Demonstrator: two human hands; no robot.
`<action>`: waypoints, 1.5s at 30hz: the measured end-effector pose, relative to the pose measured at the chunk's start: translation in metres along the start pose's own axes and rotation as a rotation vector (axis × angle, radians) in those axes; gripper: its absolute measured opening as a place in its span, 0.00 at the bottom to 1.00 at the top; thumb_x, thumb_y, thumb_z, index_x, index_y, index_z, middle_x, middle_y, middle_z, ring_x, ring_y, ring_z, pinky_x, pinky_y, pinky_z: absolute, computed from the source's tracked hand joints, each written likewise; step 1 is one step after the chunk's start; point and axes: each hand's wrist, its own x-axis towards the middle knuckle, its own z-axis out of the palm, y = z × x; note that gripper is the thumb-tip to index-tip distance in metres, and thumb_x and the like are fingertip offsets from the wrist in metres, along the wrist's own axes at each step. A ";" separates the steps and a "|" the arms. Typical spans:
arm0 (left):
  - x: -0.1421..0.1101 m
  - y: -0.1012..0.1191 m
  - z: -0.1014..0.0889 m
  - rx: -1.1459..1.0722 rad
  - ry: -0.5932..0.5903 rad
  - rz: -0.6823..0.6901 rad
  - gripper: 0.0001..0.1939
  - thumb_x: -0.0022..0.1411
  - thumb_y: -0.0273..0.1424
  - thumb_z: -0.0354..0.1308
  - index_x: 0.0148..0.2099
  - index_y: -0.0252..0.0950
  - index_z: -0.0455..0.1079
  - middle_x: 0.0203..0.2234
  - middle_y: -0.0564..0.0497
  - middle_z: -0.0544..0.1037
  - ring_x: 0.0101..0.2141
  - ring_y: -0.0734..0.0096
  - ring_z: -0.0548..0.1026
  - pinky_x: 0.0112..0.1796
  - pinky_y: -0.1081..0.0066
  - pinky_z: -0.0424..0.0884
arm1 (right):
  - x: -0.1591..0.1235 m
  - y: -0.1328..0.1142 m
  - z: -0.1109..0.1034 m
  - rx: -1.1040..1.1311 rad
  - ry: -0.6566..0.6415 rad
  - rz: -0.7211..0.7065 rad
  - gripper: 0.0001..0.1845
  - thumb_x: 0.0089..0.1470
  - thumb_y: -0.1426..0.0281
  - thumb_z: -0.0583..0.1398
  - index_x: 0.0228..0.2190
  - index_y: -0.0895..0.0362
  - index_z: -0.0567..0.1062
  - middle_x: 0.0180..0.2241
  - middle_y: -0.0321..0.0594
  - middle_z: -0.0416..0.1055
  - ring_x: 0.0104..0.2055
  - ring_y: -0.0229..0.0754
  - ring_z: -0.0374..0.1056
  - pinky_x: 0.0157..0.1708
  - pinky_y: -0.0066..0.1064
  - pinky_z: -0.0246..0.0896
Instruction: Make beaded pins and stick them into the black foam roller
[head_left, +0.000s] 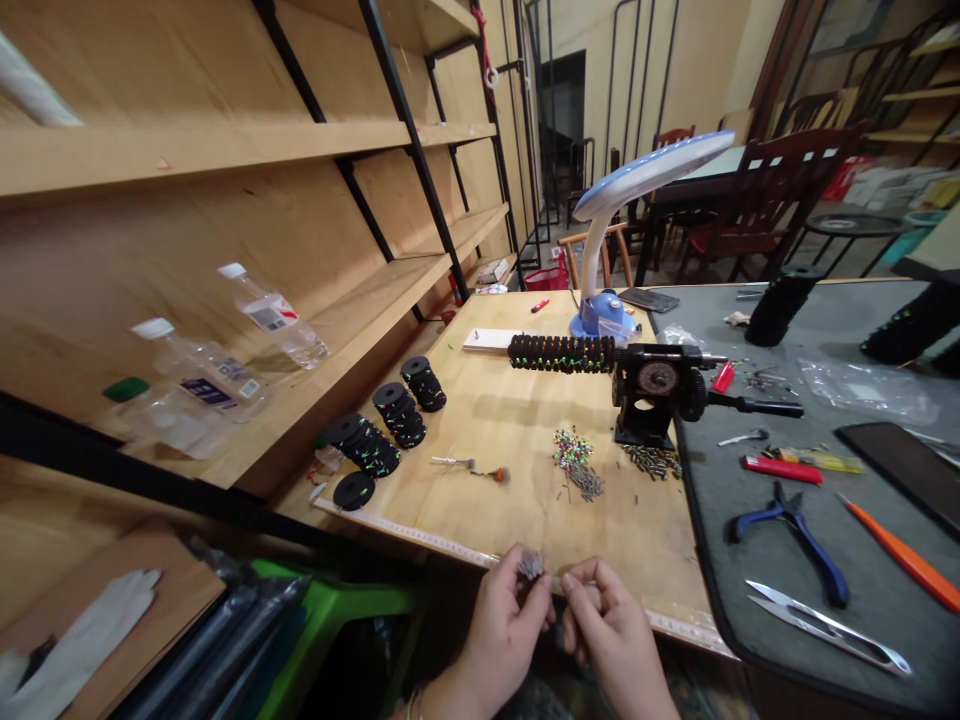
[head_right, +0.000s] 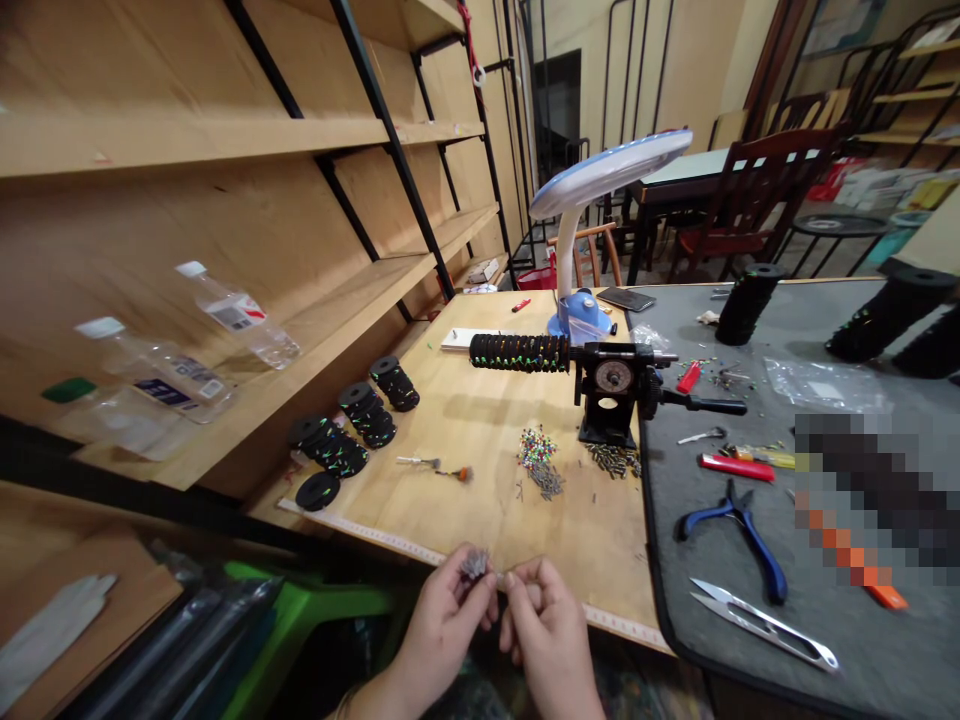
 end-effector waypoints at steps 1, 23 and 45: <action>0.000 -0.001 0.000 0.004 -0.003 0.001 0.13 0.62 0.39 0.56 0.31 0.36 0.60 0.19 0.58 0.65 0.20 0.76 0.67 0.23 0.76 0.64 | 0.000 -0.001 0.000 0.003 0.001 0.006 0.31 0.42 0.38 0.59 0.25 0.55 0.65 0.09 0.27 0.63 0.11 0.29 0.52 0.13 0.21 0.45; 0.002 -0.002 0.006 -0.362 -0.026 -0.178 0.15 0.56 0.40 0.62 0.31 0.36 0.61 0.20 0.59 0.67 0.18 0.77 0.69 0.23 0.76 0.64 | 0.009 0.004 0.002 0.136 -0.039 0.039 0.31 0.42 0.40 0.61 0.27 0.54 0.62 0.07 0.23 0.61 0.09 0.27 0.47 0.11 0.18 0.41; -0.006 0.003 0.002 0.109 -0.095 0.082 0.09 0.62 0.30 0.55 0.29 0.36 0.61 0.22 0.55 0.65 0.25 0.73 0.64 0.28 0.75 0.61 | 0.007 -0.004 0.002 0.237 -0.004 0.065 0.18 0.50 0.54 0.60 0.24 0.54 0.63 0.05 0.23 0.57 0.06 0.27 0.44 0.10 0.20 0.36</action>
